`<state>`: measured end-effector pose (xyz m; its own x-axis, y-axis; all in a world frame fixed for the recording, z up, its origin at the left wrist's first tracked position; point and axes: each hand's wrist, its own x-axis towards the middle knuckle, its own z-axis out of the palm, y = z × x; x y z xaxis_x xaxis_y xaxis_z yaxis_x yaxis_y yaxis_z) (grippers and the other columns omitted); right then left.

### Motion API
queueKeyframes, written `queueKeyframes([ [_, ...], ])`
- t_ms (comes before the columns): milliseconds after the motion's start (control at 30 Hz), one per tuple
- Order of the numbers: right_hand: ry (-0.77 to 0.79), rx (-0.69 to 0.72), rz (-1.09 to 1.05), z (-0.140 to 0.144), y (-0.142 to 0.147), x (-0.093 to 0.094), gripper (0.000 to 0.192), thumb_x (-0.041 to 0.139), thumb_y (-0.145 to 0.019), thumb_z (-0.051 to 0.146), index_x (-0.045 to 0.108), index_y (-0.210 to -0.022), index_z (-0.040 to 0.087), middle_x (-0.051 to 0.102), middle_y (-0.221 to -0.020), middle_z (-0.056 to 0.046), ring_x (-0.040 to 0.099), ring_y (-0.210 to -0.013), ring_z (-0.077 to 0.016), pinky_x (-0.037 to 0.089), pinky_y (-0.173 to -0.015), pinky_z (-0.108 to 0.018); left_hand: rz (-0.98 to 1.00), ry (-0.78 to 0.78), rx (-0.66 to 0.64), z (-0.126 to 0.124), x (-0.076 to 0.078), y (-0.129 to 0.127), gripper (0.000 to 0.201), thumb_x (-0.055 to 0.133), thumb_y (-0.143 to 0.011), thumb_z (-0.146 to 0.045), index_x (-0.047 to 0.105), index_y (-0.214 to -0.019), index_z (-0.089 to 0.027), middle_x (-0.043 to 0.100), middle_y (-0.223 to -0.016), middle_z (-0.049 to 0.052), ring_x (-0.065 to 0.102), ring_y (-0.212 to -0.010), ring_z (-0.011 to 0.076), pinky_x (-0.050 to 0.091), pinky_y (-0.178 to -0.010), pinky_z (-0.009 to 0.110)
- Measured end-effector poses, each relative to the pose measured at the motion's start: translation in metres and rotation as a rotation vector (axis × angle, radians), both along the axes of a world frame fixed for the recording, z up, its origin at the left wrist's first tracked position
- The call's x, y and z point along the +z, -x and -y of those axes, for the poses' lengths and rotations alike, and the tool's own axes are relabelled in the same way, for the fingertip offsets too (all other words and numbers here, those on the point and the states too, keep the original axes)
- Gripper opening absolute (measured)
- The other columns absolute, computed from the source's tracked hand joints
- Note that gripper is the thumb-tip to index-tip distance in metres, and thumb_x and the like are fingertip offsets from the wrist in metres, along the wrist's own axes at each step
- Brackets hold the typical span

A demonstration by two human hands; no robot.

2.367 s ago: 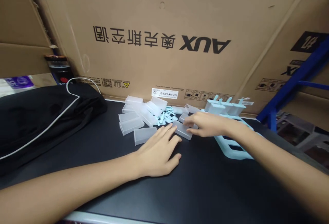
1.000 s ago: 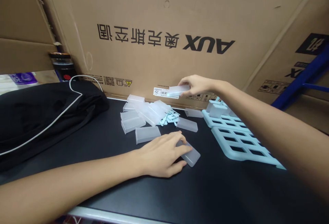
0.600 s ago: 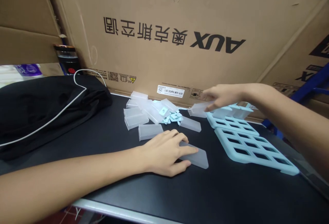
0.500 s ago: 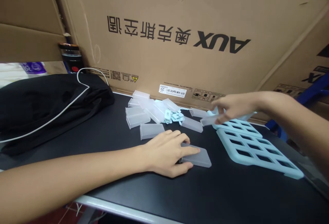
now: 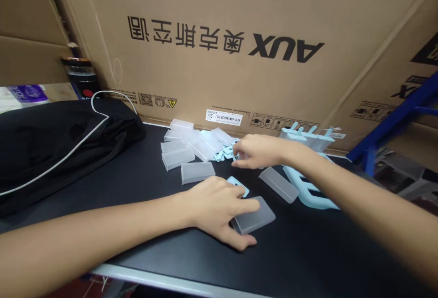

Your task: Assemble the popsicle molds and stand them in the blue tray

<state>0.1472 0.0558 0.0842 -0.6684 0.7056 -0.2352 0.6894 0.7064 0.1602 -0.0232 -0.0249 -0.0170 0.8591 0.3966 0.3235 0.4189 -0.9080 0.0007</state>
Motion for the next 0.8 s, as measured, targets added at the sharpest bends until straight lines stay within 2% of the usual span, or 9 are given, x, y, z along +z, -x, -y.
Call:
queueKeyframes([
  [100,0.073,0.076,-0.047,0.009,0.019,-0.014,0.042,0.054,-0.085,0.051,0.071,-0.101,0.016,0.071,-0.088,-0.009,0.062,-0.073,-0.0193,0.037,-0.059,-0.028,0.122,-0.028,-0.049,0.000,-0.006,0.000,0.048,0.053,-0.070,-0.068,0.057,-0.084,-0.023,0.049,-0.057,-0.003,0.044,-0.045,0.0135,0.030,-0.044,0.027],
  [200,0.168,0.080,-0.047,0.012,0.026,-0.021,0.041,0.063,-0.080,0.048,0.071,-0.103,0.015,0.070,-0.081,-0.007,0.060,-0.068,-0.0169,0.036,-0.056,-0.026,0.310,-0.063,-0.204,0.000,-0.008,0.001,0.041,0.050,-0.068,-0.062,0.053,-0.074,-0.021,0.042,-0.053,-0.004,0.038,-0.043,0.0123,0.030,-0.043,0.029],
  [300,0.261,0.064,-0.075,0.011,0.021,-0.022,0.038,0.068,-0.076,0.034,0.069,-0.108,0.013,0.071,-0.080,-0.004,0.060,-0.070,-0.0150,0.038,-0.059,-0.024,0.552,-0.106,-0.374,-0.002,-0.008,0.001,0.033,0.052,-0.069,-0.050,0.055,-0.080,-0.019,0.040,-0.059,-0.004,0.038,-0.047,0.0120,0.031,-0.043,0.029],
  [367,0.311,0.048,-0.125,0.011,0.013,-0.022,0.040,0.069,-0.073,0.027,0.067,-0.111,0.014,0.071,-0.079,-0.002,0.060,-0.070,-0.0140,0.039,-0.062,-0.024,0.696,-0.109,-0.410,-0.003,-0.008,0.001,0.030,0.057,-0.068,-0.039,0.058,-0.090,-0.019,0.041,-0.067,-0.003,0.039,-0.051,0.0112,0.033,-0.043,0.027],
  [433,0.304,0.013,-0.181,0.016,0.004,-0.023,0.038,0.068,-0.072,0.025,0.066,-0.109,0.015,0.070,-0.079,-0.001,0.059,-0.070,-0.0139,0.039,-0.061,-0.024,0.784,-0.081,-0.412,-0.005,-0.008,0.000,0.037,0.059,-0.065,-0.026,0.058,-0.101,-0.019,0.043,-0.076,-0.001,0.042,-0.056,0.0108,0.039,-0.046,0.025],
  [567,0.177,-0.086,-0.278,0.036,-0.014,-0.035,0.025,0.067,-0.073,0.032,0.065,-0.093,0.016,0.067,-0.081,-0.003,0.055,-0.067,-0.0145,0.034,-0.055,-0.025,0.831,-0.075,-0.453,-0.008,-0.007,-0.001,0.057,0.054,-0.060,-0.011,0.054,-0.117,-0.014,0.047,-0.085,0.004,0.051,-0.071,0.0150,0.049,-0.056,0.027],
  [700,0.184,-0.124,-0.355,0.054,-0.027,-0.048,0.010,0.057,-0.080,0.022,0.063,-0.088,0.017,0.065,-0.082,-0.004,0.055,-0.070,-0.0144,0.034,-0.058,-0.025,0.773,-0.086,-0.477,-0.007,-0.006,0.000,0.048,0.054,-0.062,-0.008,0.057,-0.109,-0.015,0.048,-0.086,0.004,0.047,-0.065,0.0120,0.046,-0.053,0.025],
  [800,0.181,-0.115,-0.376,0.062,-0.032,-0.045,0.009,0.057,-0.083,0.023,0.062,-0.088,0.017,0.065,-0.083,-0.004,0.055,-0.071,-0.0146,0.036,-0.060,-0.025,0.746,-0.088,-0.462,-0.006,-0.004,0.000,0.039,0.055,-0.065,-0.011,0.057,-0.103,-0.016,0.048,-0.082,0.002,0.046,-0.063,0.0122,0.044,-0.051,0.026],
])
